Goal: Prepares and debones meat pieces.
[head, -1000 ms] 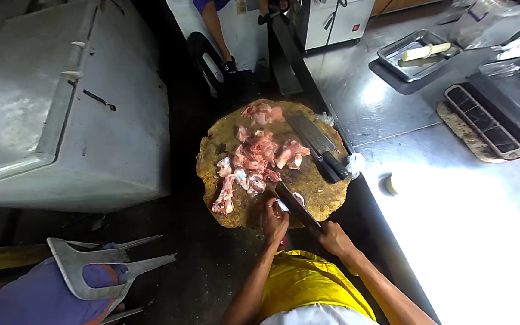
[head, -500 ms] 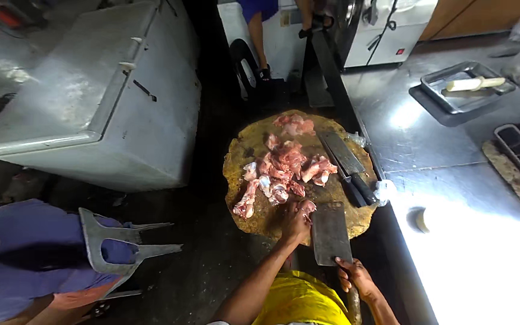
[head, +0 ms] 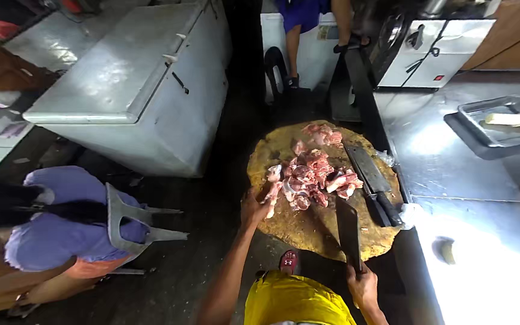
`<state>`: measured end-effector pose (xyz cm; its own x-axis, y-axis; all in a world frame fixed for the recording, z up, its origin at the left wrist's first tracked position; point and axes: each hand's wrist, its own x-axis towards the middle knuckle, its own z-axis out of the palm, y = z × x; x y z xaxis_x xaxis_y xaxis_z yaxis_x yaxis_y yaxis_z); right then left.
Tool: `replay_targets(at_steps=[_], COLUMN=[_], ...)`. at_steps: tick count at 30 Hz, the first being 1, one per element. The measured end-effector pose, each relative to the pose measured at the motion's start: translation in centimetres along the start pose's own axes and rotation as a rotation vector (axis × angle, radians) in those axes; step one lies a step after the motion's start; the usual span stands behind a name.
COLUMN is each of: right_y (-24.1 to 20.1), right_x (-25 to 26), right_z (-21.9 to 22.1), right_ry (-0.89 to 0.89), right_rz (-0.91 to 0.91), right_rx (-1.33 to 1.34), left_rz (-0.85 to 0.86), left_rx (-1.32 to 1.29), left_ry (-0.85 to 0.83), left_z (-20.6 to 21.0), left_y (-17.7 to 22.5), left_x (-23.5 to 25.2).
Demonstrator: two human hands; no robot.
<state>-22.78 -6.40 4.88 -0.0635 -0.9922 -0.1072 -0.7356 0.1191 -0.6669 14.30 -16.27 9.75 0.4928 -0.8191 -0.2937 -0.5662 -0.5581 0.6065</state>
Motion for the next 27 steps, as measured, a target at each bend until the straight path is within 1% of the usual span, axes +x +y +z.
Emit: replay_targets(at_steps=[2,3,5,7,9,11,13,16,18,19,22,27], right_y=[1.3,1.6,1.7,1.2,0.8,0.2,-0.9,-2.9,-3.9,-4.4,-5.4,-6.4], right_x=[-0.7,-0.8,-0.8,-0.2,1.0,1.2,1.2,1.0,1.1,1.3,2.2,4.2], right_z=[1.4,1.8,1.7,0.6,-1.2,-2.5,-3.3,-3.9,-3.6,-3.4,-2.9,-1.9], right_ry=[0.113,0.130,0.084,-0.002,-0.098,-0.195,-0.256,-0.342,-0.379,-0.405,-0.496,-0.649], right_rz=[-0.102,-0.123,-0.129,-0.145,-0.187,-0.246,-0.337,-0.462,-0.521,-0.531,-0.553,-0.505], right_rx=[0.002,0.004,-0.006,-0.030,-0.061,-0.050,-0.025,0.013,0.018,0.009,-0.074,-0.388], left_rz=[-0.029,-0.031,-0.060,-0.099,-0.141,-0.192,-0.230,-0.311,-0.360,-0.373,-0.375,-0.439], left_rx=[0.114,0.177,0.221,0.157,-0.025,-0.271,-0.534,-0.850,-1.042,-1.121,-1.243,-1.288], left_ry=[-0.089,-0.096,-0.058,-0.022,-0.035,-0.101,-0.161,-0.218,-0.200,-0.156,-0.087,-0.055], left_z=[1.2,2.0,2.9,2.7,2.4,2.8,4.0,6.6,8.6,9.6,10.5,9.9], left_y=[-0.6,-0.3,0.0,0.0,-0.7,-2.8,-4.6,-5.6,-6.0,-6.0,-5.2,-4.9], left_x=[-0.7,-0.9,-1.3,-1.8,-3.2,-5.8,-8.8,-12.8,-13.9,-14.1,-14.3,-14.4])
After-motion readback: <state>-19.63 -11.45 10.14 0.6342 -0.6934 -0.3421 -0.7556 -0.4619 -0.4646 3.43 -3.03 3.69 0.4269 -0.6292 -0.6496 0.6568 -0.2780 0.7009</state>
